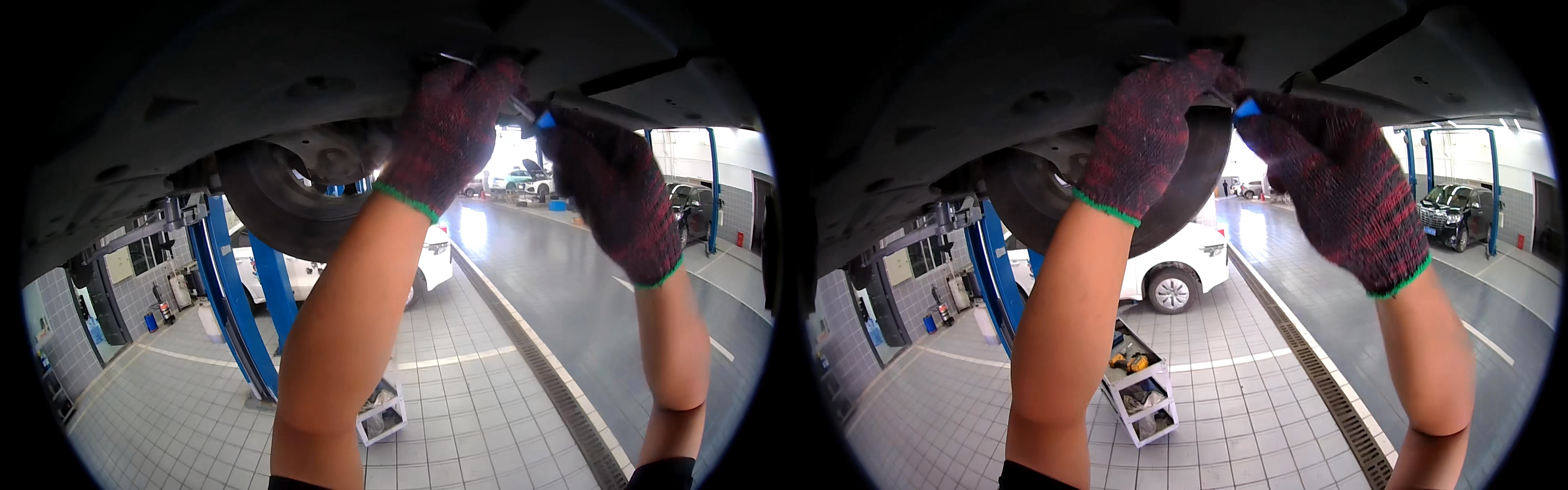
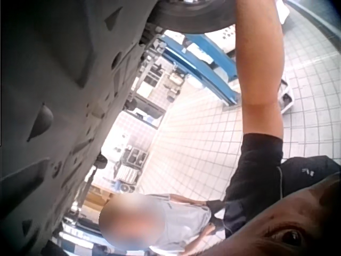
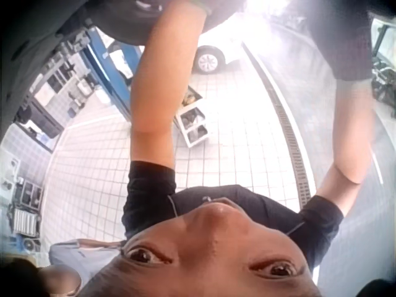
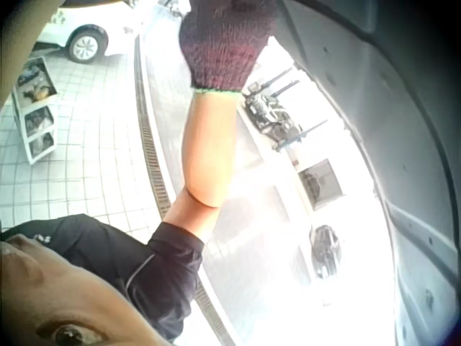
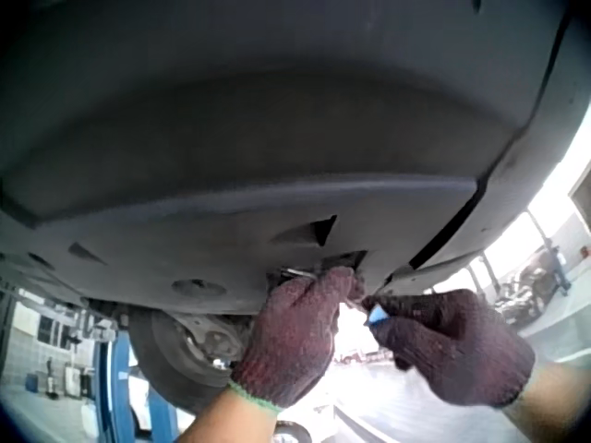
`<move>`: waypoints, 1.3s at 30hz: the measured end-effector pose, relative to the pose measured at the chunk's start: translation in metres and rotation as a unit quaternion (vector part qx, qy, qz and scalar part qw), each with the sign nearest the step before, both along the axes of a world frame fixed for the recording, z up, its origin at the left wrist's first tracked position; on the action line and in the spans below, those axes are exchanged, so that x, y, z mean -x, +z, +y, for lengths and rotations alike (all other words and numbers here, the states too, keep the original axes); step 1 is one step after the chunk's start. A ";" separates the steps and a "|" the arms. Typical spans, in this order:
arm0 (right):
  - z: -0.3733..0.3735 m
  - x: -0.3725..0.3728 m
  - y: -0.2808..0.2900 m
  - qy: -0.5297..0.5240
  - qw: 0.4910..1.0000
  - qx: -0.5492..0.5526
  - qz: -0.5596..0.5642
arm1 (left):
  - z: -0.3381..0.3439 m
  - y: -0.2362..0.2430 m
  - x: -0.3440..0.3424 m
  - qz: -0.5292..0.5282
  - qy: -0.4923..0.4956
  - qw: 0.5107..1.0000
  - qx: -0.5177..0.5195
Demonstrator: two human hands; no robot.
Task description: The person uses a yellow power drill to remove fasteners from the underside of a white car elevated on a lift. They then switch to a blue-handled wrench to manually tighten bolts on the vehicle's undercarriage. The person moves between the car and a nearby tool cart to retrieve and return tools.
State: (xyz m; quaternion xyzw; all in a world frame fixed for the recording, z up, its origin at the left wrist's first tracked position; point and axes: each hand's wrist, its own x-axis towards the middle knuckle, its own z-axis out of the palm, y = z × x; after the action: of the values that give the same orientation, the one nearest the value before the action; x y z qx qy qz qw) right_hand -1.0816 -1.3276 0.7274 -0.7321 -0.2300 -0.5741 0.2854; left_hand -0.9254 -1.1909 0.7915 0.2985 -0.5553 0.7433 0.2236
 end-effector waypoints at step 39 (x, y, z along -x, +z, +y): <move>0.135 -0.090 -0.055 0.325 0.933 -0.062 -0.142 | 0.136 -0.122 0.096 0.429 0.096 0.885 -0.152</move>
State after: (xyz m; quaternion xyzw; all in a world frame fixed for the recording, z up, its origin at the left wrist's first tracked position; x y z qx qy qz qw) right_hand -0.9918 -1.1924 0.6729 -0.5093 -0.4571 -0.5613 0.4654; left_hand -1.0213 -1.0545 0.6692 0.6701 -0.4806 0.4670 0.3192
